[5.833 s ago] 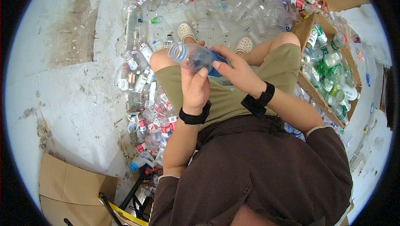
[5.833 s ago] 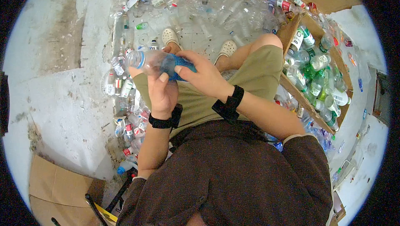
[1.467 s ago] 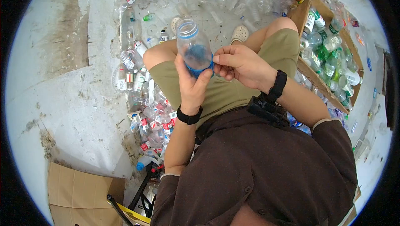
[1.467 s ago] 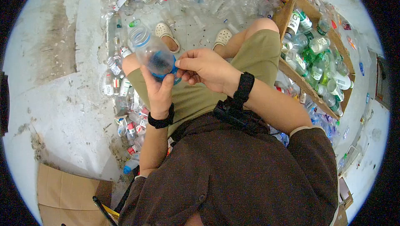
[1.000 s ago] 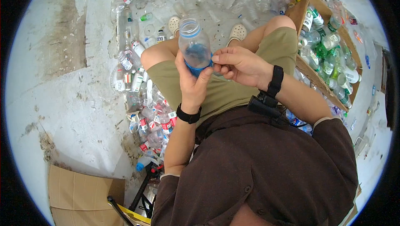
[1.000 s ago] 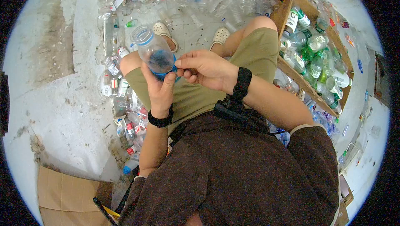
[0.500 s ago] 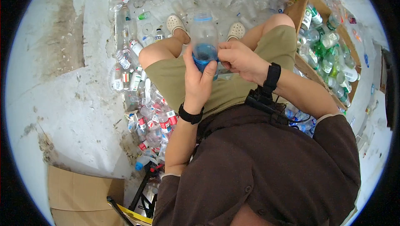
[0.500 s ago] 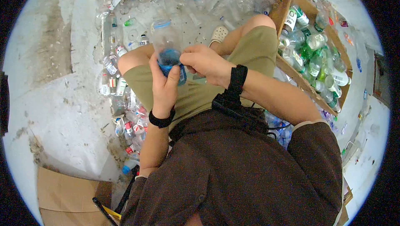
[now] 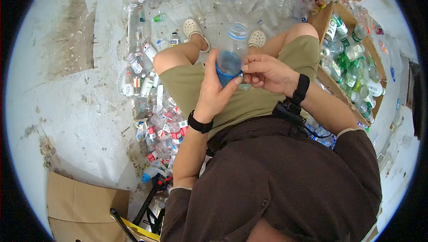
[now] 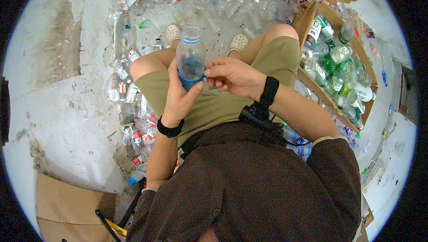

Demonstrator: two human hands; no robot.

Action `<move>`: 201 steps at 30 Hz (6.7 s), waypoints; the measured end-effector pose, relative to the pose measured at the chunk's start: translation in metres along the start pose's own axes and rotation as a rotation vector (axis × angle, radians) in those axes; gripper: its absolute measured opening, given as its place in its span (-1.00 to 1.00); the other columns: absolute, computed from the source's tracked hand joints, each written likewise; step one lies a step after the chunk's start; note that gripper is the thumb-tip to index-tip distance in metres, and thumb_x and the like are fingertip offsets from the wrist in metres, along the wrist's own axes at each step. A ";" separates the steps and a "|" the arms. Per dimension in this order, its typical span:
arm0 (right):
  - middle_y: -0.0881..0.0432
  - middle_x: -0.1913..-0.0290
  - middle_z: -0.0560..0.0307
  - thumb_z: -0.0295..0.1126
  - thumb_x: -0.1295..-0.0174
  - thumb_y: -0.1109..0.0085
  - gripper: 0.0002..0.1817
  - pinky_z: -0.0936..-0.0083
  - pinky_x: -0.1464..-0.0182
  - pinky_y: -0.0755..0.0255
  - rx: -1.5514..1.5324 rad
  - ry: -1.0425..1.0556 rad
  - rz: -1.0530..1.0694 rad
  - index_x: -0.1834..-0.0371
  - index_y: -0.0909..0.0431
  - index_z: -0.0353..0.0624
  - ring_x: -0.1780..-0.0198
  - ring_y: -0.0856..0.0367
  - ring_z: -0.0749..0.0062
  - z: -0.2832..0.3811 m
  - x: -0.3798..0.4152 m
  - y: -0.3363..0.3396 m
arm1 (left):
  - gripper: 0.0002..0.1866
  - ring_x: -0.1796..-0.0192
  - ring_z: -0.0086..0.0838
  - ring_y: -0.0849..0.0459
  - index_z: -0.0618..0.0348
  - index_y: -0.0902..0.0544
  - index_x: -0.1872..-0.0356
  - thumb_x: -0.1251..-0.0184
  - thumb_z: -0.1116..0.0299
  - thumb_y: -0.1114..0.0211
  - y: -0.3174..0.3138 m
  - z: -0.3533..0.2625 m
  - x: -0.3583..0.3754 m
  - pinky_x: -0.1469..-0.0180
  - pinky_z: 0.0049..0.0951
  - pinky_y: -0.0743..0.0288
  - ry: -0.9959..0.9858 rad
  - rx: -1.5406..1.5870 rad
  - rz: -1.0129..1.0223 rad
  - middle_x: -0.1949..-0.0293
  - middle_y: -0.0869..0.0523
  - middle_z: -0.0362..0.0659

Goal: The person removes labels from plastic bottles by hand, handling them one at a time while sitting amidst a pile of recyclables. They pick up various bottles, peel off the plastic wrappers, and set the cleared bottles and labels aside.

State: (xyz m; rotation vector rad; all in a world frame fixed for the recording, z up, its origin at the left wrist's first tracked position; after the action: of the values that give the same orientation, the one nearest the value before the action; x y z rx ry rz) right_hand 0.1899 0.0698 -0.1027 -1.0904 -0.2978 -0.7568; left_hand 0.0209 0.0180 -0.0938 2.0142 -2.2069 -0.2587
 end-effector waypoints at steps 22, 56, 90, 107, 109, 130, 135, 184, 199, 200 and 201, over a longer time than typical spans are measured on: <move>-0.34 0.58 0.36 -0.41 -0.15 -0.02 -0.88 0.73 0.66 0.04 0.077 0.006 -0.122 0.51 -0.36 -0.08 0.62 -0.19 0.75 0.002 -0.007 -0.028 | -0.44 0.01 -0.43 -0.48 0.33 -0.30 -0.21 -0.41 0.07 -0.08 -0.006 0.008 0.003 -0.07 -0.44 -0.35 -0.013 0.117 -0.402 0.04 -0.52 -0.08; -0.57 0.53 -0.12 -0.25 0.05 -0.11 -0.75 0.19 0.37 -0.41 1.302 0.497 -0.242 0.44 -0.55 -0.23 0.43 -0.58 -0.01 -0.008 -0.005 -0.021 | -0.43 -0.01 -0.35 -0.51 0.24 -0.42 0.01 0.23 0.69 -0.24 -0.004 -0.016 0.017 -0.10 -0.39 -0.38 -0.077 0.078 -0.282 0.08 -0.50 -0.08; -0.35 -0.16 0.15 -0.46 -0.08 0.05 -0.43 0.54 -0.29 -0.09 0.569 0.230 0.209 -0.24 -0.24 -0.28 -0.24 -0.24 0.47 -0.013 -0.003 -0.024 | -0.38 0.02 -0.20 -0.54 0.14 -0.48 0.13 0.48 0.37 -0.34 0.018 -0.011 0.002 -0.37 -0.20 0.02 -0.027 0.980 0.137 0.19 -0.59 0.01; -0.51 0.04 0.08 -0.39 -0.12 0.00 -0.52 0.51 0.00 -0.36 0.539 0.141 0.047 -0.15 -0.34 -0.27 0.00 -0.44 0.50 -0.010 -0.004 -0.030 | -0.47 0.05 -0.21 -0.48 0.17 -0.47 0.17 0.38 0.42 -0.34 0.021 0.008 -0.003 -0.17 -0.25 -0.25 -0.082 1.104 -0.014 0.23 -0.54 -0.02; -0.50 0.05 0.07 -0.22 -0.21 -0.10 -0.43 0.53 0.02 -0.37 0.628 0.215 0.170 -0.24 -0.25 -0.26 -0.02 -0.42 0.54 0.004 0.000 -0.028 | -0.44 0.03 -0.21 -0.49 0.17 -0.46 0.13 0.36 0.45 -0.35 0.034 0.006 -0.007 -0.15 -0.27 -0.29 -0.085 1.161 -0.131 0.20 -0.55 -0.02; -0.52 0.09 0.08 -0.24 -0.23 -0.13 -0.52 0.45 0.28 -0.54 0.543 0.284 0.023 -0.13 -0.26 -0.23 0.20 -0.58 0.39 -0.038 -0.021 -0.004 | -0.51 -0.09 -0.21 -0.53 0.17 -0.36 -0.24 -0.25 0.34 -0.01 -0.010 0.034 0.002 -0.21 -0.16 -0.34 0.042 1.465 -0.246 -0.06 -0.56 -0.03; -0.54 0.15 0.06 -0.22 -0.20 -0.16 -0.50 0.46 0.38 -0.51 0.633 0.289 0.073 -0.12 -0.26 -0.23 0.26 -0.58 0.37 -0.036 -0.024 -0.005 | -0.54 -0.05 -0.17 -0.54 0.19 -0.45 -0.12 -0.10 0.48 0.02 0.005 0.027 0.013 -0.19 -0.13 -0.36 0.026 1.678 -0.186 0.01 -0.59 -0.01; -0.33 -0.27 0.15 -0.14 -0.13 -0.11 -0.35 0.01 -0.18 -0.32 0.271 0.165 0.054 -0.29 -0.21 -0.08 -0.29 -0.30 0.27 -0.032 -0.031 -0.009 | -0.57 -0.11 -0.47 -0.49 0.27 -0.45 -0.17 -0.23 0.49 -0.05 0.006 0.013 0.004 -0.21 -0.43 -0.33 0.141 0.900 -0.241 -0.06 -0.56 -0.15; -0.40 -0.18 0.20 -0.20 -0.14 0.00 -0.42 0.13 -0.09 -0.35 0.251 0.178 -0.015 -0.27 -0.23 -0.06 -0.21 -0.36 0.36 -0.030 -0.029 -0.024 | -0.57 -0.08 -0.47 -0.49 0.24 -0.45 -0.16 -0.23 0.53 0.03 0.009 0.004 0.003 -0.15 -0.44 -0.35 0.238 1.031 -0.231 -0.04 -0.54 -0.13; -0.40 -0.17 0.21 -0.21 -0.12 -0.01 -0.40 0.17 -0.08 -0.35 0.280 0.188 -0.028 -0.28 -0.22 -0.06 -0.20 -0.36 0.37 -0.030 -0.028 -0.028 | -0.57 -0.08 -0.47 -0.49 0.24 -0.46 -0.13 -0.19 0.56 0.04 0.008 0.008 0.003 -0.15 -0.43 -0.36 0.234 1.034 -0.252 -0.03 -0.54 -0.12; -0.40 -0.17 0.22 -0.22 -0.10 -0.02 -0.38 0.21 -0.07 -0.36 0.309 0.199 -0.042 -0.28 -0.21 -0.06 -0.19 -0.37 0.39 -0.031 -0.027 -0.030 | -0.56 -0.07 -0.46 -0.49 0.24 -0.47 -0.11 -0.15 0.59 0.05 0.007 0.012 0.003 -0.14 -0.42 -0.36 0.231 1.037 -0.273 -0.03 -0.54 -0.11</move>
State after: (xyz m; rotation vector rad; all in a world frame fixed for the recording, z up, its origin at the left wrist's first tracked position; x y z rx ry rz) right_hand 0.1452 0.0465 -0.1112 -0.7140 -0.2587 -0.8193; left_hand 0.0111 0.0156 -0.1039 2.5735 -2.0767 1.2761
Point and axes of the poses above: each hand's wrist, its own x-axis away from the middle knuckle, its own y-axis out of the back of the hand, z = x × y, the point moved 2 cm from there along -x, towards the middle knuckle
